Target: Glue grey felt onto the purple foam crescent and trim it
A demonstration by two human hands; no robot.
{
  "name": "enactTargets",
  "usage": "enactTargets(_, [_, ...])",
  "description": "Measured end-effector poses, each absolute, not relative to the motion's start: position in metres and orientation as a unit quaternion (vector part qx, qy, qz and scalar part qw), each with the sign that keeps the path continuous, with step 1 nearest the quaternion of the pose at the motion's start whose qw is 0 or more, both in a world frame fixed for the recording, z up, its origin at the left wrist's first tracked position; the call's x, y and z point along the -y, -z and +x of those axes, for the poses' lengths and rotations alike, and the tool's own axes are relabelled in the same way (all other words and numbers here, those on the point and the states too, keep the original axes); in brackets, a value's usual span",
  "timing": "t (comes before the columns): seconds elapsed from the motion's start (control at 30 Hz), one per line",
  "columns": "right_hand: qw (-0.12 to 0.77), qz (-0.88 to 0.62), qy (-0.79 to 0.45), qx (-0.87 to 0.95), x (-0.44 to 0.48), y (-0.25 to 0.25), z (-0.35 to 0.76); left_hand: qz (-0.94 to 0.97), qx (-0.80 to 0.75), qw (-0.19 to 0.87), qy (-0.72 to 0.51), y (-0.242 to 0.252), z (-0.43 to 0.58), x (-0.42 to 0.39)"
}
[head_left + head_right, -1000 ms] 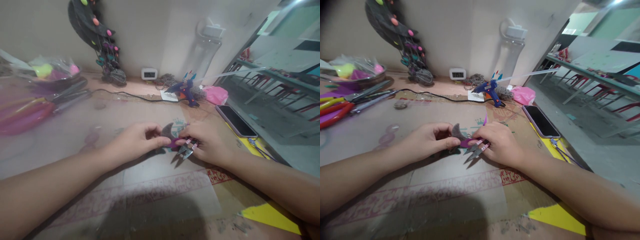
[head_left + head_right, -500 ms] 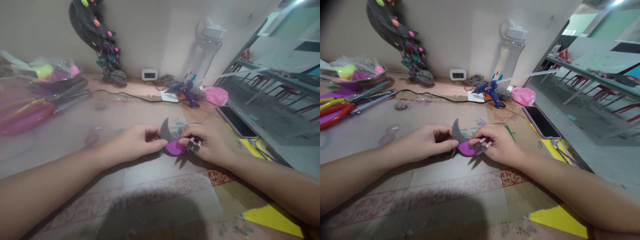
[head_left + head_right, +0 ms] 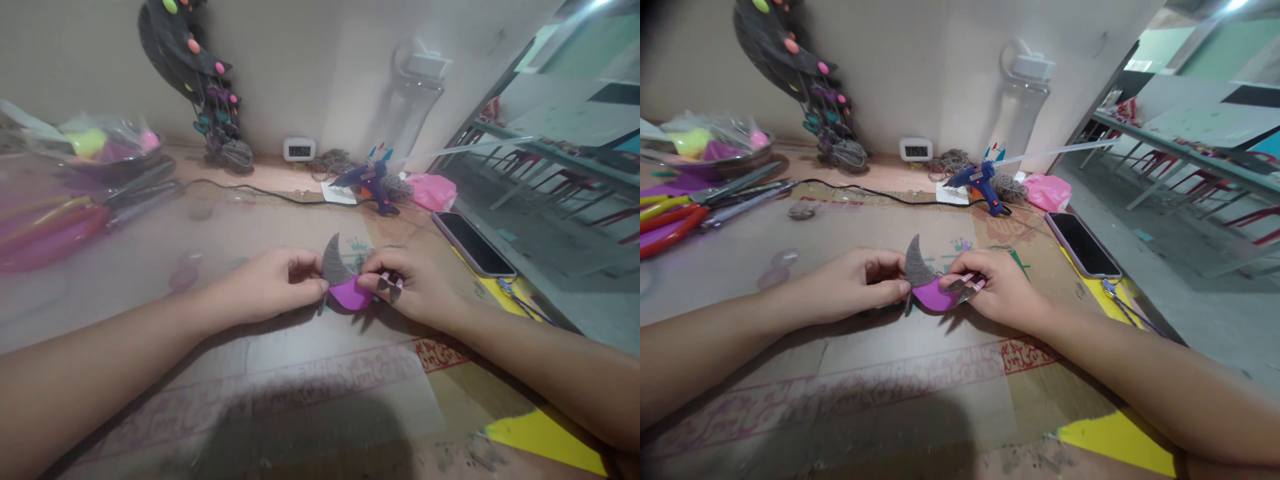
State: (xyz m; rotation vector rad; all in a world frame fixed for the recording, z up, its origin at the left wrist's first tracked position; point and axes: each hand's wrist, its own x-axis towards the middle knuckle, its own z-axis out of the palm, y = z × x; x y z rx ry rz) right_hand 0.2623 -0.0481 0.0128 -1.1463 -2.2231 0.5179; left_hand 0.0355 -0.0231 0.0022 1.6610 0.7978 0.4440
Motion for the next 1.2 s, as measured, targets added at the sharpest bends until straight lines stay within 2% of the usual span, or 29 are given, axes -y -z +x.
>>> enactTargets(0.5, [0.285,-0.433,-0.199,0.832,0.048,-0.014,0.261,0.756,-0.347,0.522,-0.19,-0.003,0.034,0.023])
enactTargets(0.93, [0.282,-0.41,-0.202,0.844,0.045,-0.01,0.264,0.719,-0.349,0.559,-0.219,-0.002,0.035,0.022])
enactTargets(1.0, [0.285,-0.413,-0.177,0.847,0.046,-0.01,0.265,0.718,-0.356,0.559,-0.212,-0.001,0.035,0.022])
enactTargets(1.1, [0.294,-0.416,-0.067,0.858,0.049,-0.015,0.268,0.718,-0.363,0.554,-0.212,0.001,0.034,0.021])
enactTargets(1.2, [0.238,-0.38,0.025,0.893,0.054,-0.024,0.268,0.723,-0.369,0.544,-0.211,0.004,0.033,0.019])
